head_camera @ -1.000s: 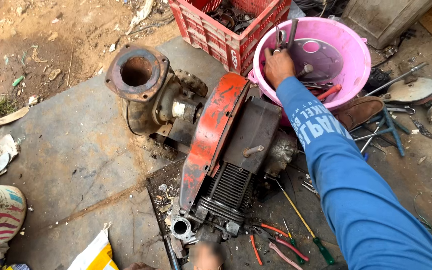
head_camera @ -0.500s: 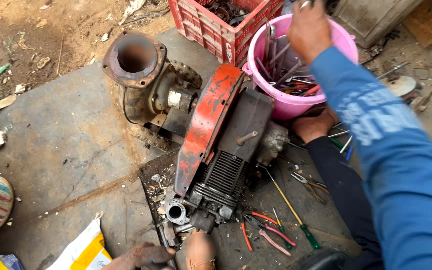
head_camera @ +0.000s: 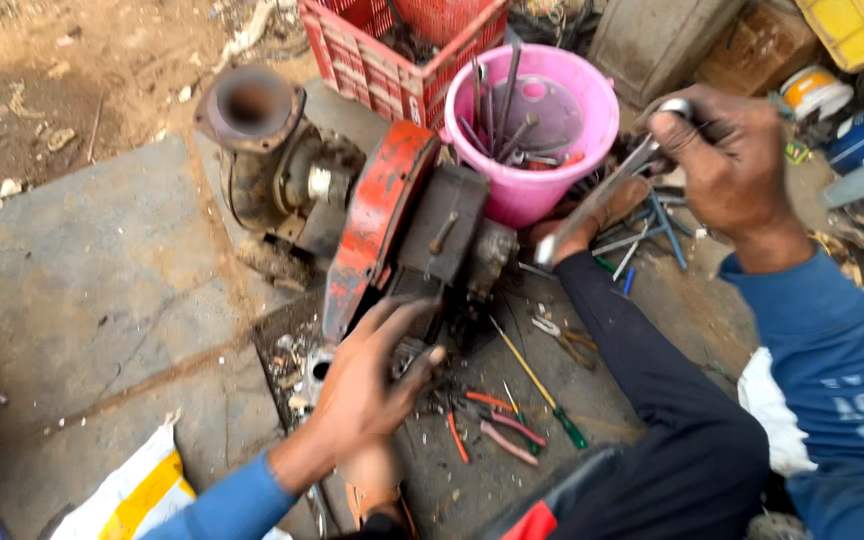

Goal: The person uses pliers, wrenches, and screwdrivers to disassemble and repair a small engine, removing bolts and manipulating internal components while sitting on the ground.

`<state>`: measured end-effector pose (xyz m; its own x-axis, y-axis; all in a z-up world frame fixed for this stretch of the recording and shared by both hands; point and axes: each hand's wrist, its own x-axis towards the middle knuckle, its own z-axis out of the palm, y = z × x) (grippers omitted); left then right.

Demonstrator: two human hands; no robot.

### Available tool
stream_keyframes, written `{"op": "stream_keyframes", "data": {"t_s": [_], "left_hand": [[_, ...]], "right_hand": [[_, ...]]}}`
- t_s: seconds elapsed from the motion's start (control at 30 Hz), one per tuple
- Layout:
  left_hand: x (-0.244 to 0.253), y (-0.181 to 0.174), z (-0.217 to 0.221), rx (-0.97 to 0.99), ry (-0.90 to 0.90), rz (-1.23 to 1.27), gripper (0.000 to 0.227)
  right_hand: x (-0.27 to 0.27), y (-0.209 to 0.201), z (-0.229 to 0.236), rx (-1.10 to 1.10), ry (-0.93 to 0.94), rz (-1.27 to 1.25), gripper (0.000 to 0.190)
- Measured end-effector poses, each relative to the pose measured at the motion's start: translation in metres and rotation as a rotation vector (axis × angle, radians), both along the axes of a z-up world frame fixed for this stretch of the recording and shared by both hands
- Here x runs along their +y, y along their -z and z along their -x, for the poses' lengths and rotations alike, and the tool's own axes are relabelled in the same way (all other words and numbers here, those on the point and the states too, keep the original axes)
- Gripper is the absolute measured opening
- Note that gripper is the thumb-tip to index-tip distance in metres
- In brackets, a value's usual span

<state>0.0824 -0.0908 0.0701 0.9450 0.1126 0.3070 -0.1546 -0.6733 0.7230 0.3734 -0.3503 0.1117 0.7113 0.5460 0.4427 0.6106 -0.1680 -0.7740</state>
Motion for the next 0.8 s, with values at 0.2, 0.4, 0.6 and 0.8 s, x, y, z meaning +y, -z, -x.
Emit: {"op": "stream_keyframes", "data": {"t_s": [0.2,0.4,0.6,0.8], "left_hand": [[-0.041,0.010,-0.015,0.150,0.229,0.198,0.053],[-0.047,0.016,-0.012,0.332,0.204,0.368,0.021],[-0.037,0.051,-0.016,0.298,0.211,0.815,0.014],[-0.026,0.066,-0.009,0.217,0.081,0.648,0.024]], "right_hand": [[0.024,0.028,0.082,0.405,-0.319,-0.105,0.028],[0.052,0.066,0.119,0.564,-0.287,-0.203,0.038],[0.053,0.119,0.168,0.811,-0.218,-0.318,0.055],[0.037,0.169,0.223,1.026,-0.425,-0.193,0.054]]}}
